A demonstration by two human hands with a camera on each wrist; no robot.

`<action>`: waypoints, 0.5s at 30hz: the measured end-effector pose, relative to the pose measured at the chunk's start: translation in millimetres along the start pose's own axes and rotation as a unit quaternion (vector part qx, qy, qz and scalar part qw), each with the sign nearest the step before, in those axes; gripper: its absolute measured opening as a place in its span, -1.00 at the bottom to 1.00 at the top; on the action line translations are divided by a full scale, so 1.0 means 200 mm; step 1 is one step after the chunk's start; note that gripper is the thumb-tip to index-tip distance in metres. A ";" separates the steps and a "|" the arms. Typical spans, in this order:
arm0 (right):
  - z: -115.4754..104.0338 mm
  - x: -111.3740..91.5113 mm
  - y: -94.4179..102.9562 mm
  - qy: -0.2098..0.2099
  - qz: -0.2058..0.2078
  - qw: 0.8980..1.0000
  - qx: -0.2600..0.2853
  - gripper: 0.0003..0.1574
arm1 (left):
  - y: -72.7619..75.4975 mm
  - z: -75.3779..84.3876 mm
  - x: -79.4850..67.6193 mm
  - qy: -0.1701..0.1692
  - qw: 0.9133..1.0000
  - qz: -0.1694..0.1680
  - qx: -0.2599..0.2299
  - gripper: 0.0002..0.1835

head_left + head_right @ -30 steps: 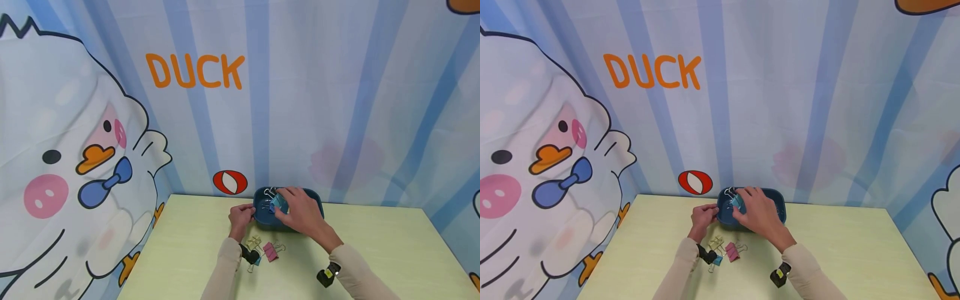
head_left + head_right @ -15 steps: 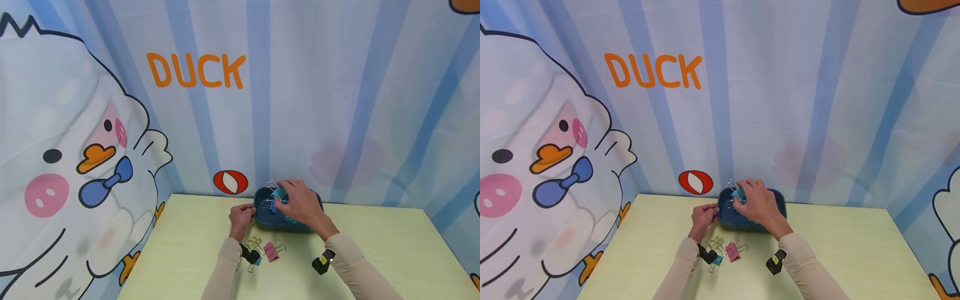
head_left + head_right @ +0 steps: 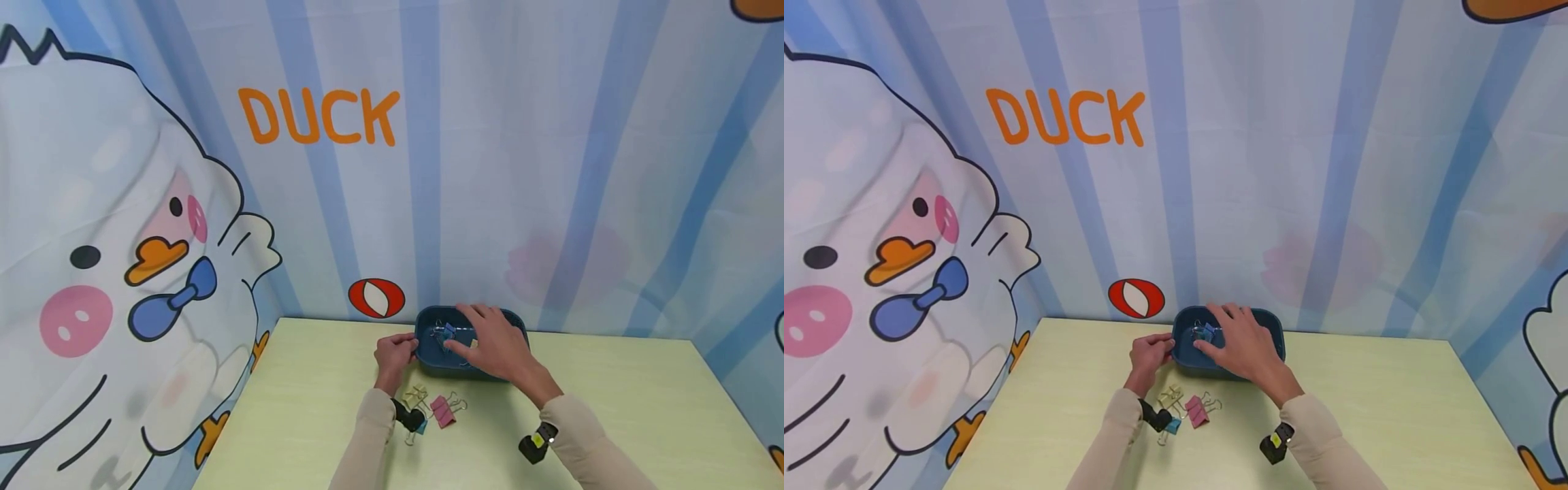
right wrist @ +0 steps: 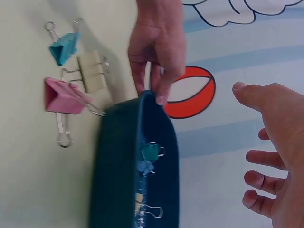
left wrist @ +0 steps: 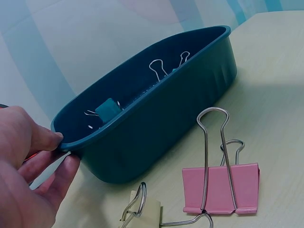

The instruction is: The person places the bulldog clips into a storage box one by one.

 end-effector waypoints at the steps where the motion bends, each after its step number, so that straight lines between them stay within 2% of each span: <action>1: 0.00 -0.02 -0.01 0.001 -0.002 1.000 0.002 -0.04 | 0.00 0.00 0.00 0.000 1.000 0.001 0.000 -0.80; 9: -0.01 -0.18 -0.11 0.006 -0.035 0.999 0.007 -0.13 | 0.00 0.00 0.00 -0.003 1.000 0.005 0.002 -0.80; 15: -0.03 -0.30 -0.19 -0.007 -0.081 0.996 0.042 -0.23 | -0.01 0.00 0.00 0.001 1.000 0.007 0.003 -0.80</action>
Point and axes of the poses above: each hand's wrist, its own x-axis towards the middle knuckle, its own y-axis out of the back of the hand, z = x × y, the point moved 2 cm from there along x, towards the middle knuckle, and after that the axes turned 11 degrees about z, right-handed, at the moved point
